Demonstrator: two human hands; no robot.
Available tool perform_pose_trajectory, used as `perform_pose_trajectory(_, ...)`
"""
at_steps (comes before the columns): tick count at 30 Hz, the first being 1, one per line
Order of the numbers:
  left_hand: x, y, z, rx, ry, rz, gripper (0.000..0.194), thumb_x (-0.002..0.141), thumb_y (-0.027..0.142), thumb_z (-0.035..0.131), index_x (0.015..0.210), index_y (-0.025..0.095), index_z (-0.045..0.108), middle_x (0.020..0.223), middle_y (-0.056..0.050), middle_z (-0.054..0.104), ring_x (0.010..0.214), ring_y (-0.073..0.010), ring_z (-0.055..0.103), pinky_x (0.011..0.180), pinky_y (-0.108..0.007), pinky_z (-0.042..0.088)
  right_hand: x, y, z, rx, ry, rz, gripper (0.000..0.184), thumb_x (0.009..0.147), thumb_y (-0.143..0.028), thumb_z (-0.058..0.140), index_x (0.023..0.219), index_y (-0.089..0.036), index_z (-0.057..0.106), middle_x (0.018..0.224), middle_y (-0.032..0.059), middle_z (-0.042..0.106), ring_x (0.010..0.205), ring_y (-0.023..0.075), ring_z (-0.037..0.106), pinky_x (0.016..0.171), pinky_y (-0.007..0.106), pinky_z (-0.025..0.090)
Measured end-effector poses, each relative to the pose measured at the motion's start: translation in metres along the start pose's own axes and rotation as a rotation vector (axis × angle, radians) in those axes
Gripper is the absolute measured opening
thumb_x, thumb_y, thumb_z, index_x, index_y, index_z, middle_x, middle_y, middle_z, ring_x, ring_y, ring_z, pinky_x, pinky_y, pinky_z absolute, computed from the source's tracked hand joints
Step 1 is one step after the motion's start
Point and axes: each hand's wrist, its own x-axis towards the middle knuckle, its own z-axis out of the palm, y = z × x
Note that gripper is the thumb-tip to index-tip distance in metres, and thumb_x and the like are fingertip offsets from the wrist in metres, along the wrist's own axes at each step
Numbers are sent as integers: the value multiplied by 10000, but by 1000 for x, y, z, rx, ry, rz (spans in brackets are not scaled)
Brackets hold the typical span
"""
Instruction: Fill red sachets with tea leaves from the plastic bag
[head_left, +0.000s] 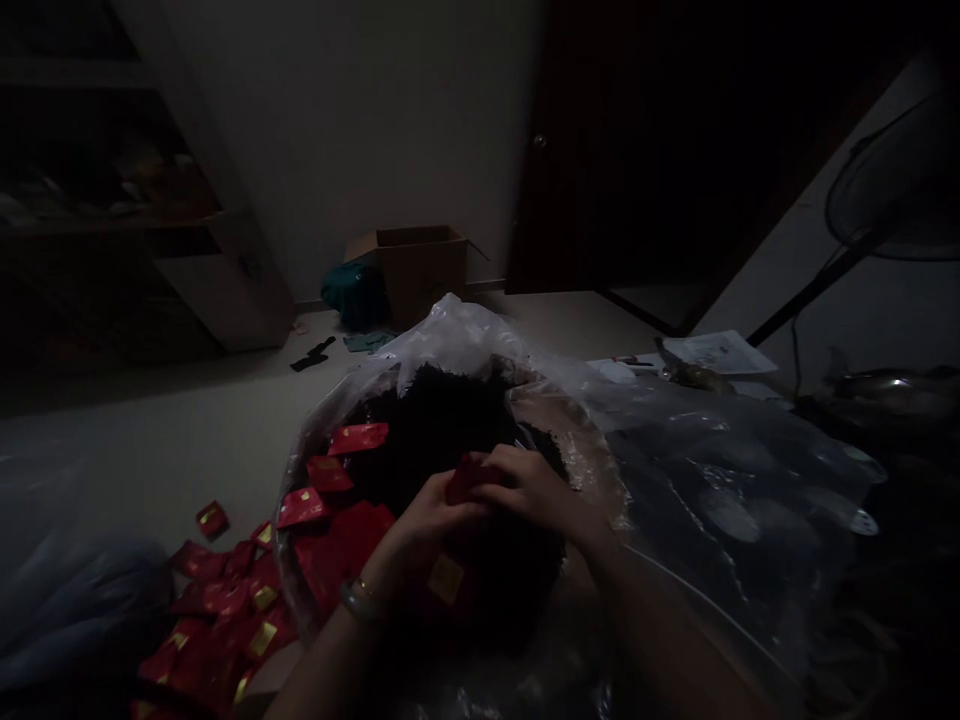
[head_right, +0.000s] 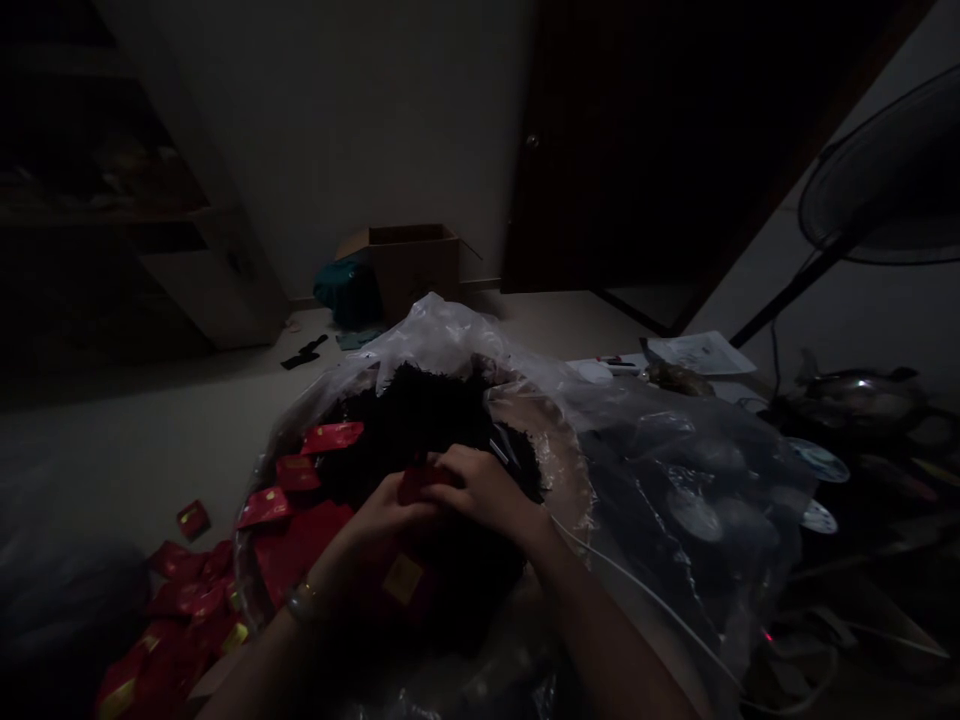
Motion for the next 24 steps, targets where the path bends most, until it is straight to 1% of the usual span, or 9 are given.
perform_pose_trajectory(2, 2, 0, 4, -58, 21, -40, 450, 648, 447, 766, 949, 120, 697, 805, -42, 704, 699, -158, 622, 667, -248, 482, 3, 6, 3, 32, -14, 32, 110, 856, -237, 616, 793, -176, 683, 805, 24, 620, 745, 150, 600, 691, 259, 459)
perform_pose_trajectory(5, 9, -5, 4, -65, 151, 1, 482, 664, 539, 715, 935, 140, 718, 868, -61, 726, 788, -193, 647, 723, -267, 491, 7, 12, 5, 95, -37, 87, 183, 857, -218, 585, 701, -177, 673, 755, 16, 605, 716, 146, 586, 663, 253, 444)
perform_pose_trajectory(8, 14, -10, 2, -16, 259, 37, 467, 647, 530, 725, 895, 134, 728, 847, -65, 733, 796, -210, 654, 718, -270, 490, 8, 18, 9, 210, 56, 224, 53, 774, -217, 660, 818, -190, 670, 785, 3, 635, 751, 156, 598, 691, 264, 456)
perform_pose_trajectory(11, 16, -14, 0, 11, 360, 47, 435, 669, 512, 705, 853, 118, 728, 767, -55, 721, 702, -187, 643, 641, -251, 474, 10, 23, 15, 347, 160, 376, 331, 676, -251, 733, 986, -189, 635, 795, -8, 640, 717, 154, 599, 653, 268, 474)
perform_pose_trajectory(14, 16, -16, 0, 79, 424, 88, 391, 727, 492, 649, 813, 118, 724, 711, -37, 704, 658, -167, 623, 610, -243, 462, 11, 26, 19, 455, 124, 405, 319, 659, -299, 739, 940, -177, 649, 818, 11, 664, 740, 166, 619, 680, 292, 498)
perform_pose_trajectory(16, 16, -16, 0, 145, 458, 143, 361, 751, 471, 625, 801, 125, 718, 728, -36, 709, 691, -177, 633, 639, -256, 477, 11, 25, 20, 474, 127, 368, 283, 658, -310, 742, 893, -177, 656, 846, 23, 681, 786, 180, 633, 732, 316, 507)
perform_pose_trajectory(18, 16, -17, -1, 187, 467, 222, 321, 759, 434, 623, 852, 139, 711, 815, -45, 726, 787, -200, 654, 720, -282, 499, 9, 23, 19, 419, 201, 293, 242, 682, -313, 735, 875, -189, 657, 842, 20, 679, 794, 184, 633, 746, 324, 509)
perform_pose_trajectory(21, 15, -19, -4, 253, 332, 340, 364, 708, 333, 697, 1028, 163, 662, 1000, -70, 721, 934, -226, 659, 840, -321, 505, 5, 19, 18, 253, 311, 81, 111, 772, -306, 684, 825, -210, 662, 819, 23, 659, 784, 178, 620, 734, 316, 506)
perform_pose_trajectory(24, 16, -25, -9, 415, 250, 422, 519, 696, 216, 714, 1189, 188, 555, 1113, -92, 688, 1004, -220, 650, 904, -347, 497, 3, 20, 18, 103, 278, -120, 80, 849, -278, 613, 887, -231, 665, 867, 36, 641, 799, 172, 611, 737, 309, 507)
